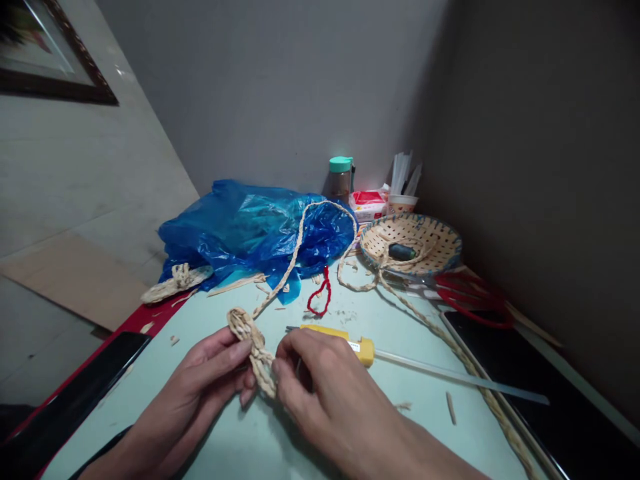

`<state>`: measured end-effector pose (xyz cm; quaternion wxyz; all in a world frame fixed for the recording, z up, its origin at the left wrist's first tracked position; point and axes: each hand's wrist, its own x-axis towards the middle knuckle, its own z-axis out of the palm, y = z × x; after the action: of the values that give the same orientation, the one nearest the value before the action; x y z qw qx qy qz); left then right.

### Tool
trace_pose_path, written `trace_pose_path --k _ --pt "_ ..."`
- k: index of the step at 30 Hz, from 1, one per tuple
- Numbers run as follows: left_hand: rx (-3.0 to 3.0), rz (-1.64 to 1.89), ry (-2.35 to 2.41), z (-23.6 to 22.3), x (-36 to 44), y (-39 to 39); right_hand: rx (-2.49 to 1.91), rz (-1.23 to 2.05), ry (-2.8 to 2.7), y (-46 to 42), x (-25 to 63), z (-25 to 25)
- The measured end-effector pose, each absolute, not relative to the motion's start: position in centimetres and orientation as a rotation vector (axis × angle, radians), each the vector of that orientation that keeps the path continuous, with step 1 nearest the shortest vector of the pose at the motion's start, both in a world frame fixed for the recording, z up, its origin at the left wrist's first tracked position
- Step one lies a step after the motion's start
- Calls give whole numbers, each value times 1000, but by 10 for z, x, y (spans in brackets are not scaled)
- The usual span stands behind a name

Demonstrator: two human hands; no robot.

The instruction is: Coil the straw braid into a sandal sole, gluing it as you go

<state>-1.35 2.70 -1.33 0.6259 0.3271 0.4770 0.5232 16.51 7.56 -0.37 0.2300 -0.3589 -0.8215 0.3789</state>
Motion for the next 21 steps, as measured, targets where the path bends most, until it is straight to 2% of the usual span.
trace_pose_path --k 14,21 --pt "583 1395 1121 10 -28 24 -983 717 -1996 93 188 11" --pt "421 1712 1241 37 -48 36 -1043 583 -1760 112 203 20"
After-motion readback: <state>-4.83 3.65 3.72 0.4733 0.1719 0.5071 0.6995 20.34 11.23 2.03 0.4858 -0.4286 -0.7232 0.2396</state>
